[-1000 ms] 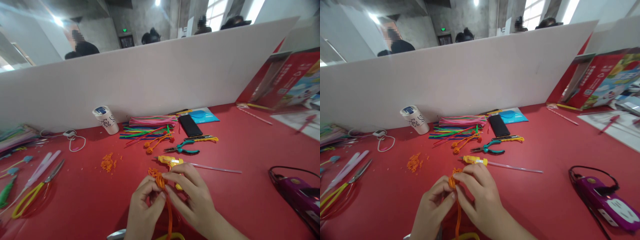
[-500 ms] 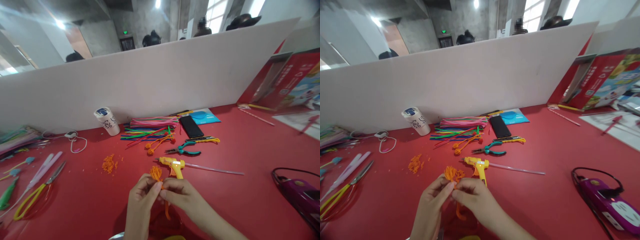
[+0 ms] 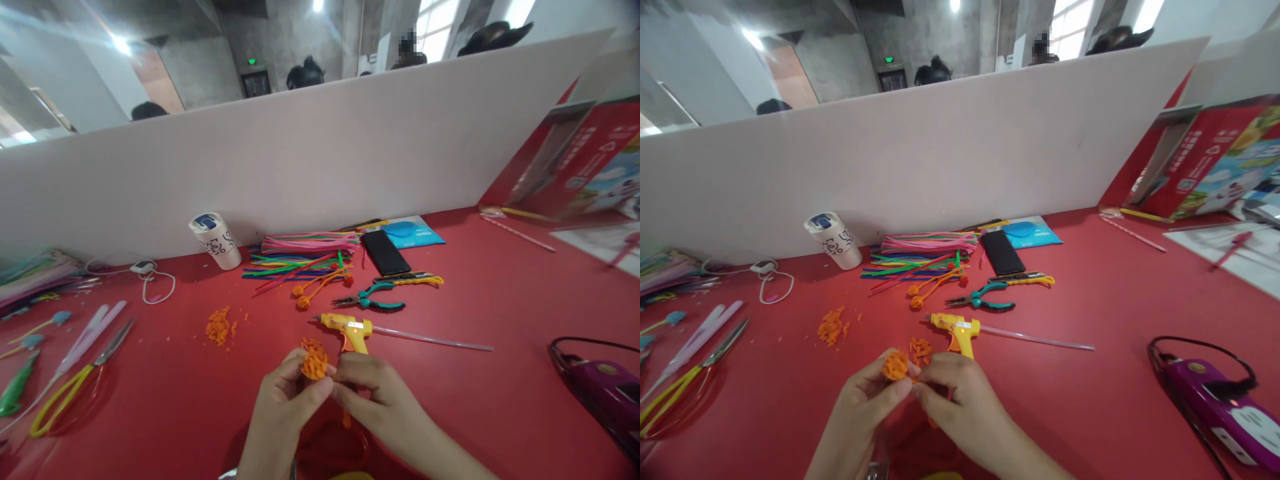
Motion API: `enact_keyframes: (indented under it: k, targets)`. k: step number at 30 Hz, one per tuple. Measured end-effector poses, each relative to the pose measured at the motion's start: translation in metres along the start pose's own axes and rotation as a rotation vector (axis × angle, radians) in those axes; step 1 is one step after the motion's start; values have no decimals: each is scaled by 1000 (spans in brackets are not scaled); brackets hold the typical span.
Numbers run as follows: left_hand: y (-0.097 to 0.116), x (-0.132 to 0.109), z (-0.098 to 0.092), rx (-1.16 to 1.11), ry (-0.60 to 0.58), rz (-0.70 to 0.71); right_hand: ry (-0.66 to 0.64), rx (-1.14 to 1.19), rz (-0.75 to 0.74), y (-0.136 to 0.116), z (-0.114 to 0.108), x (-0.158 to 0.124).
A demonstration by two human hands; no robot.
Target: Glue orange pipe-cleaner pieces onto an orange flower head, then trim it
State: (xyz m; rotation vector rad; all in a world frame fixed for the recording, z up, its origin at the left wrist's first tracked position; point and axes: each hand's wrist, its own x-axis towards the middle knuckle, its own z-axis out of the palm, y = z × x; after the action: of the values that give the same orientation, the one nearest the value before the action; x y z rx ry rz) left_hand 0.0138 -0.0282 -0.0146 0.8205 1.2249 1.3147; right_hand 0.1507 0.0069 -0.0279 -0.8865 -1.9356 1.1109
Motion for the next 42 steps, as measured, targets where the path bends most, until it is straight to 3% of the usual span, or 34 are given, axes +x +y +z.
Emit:
enact_keyframes:
  k: [6,20,26,32,34,38,40,42]
  targets:
    - [6,-10,4,143,-24,156,-28,-98,-138,1,-8,0]
    - [-2,-20,0,280,-77,326,-83,-70,-212,2,-12,-3]
    - [-1,-18,3,291,-31,296,-78,-34,-205,-2,-10,-2]
    - [4,-15,-1,168,-130,184,-111,54,-155,-3,-8,-2]
    - [5,-15,-4,171,-131,199,-28,8,-196,-3,-10,-5]
    - [6,-15,-7,232,-111,261,359,-226,-480,-5,-14,-14]
    - [6,-14,-7,252,-150,241,402,-332,-619,-7,-15,-18]
    - [5,-12,-7,247,-197,193,365,-385,-662,-8,-16,-19]
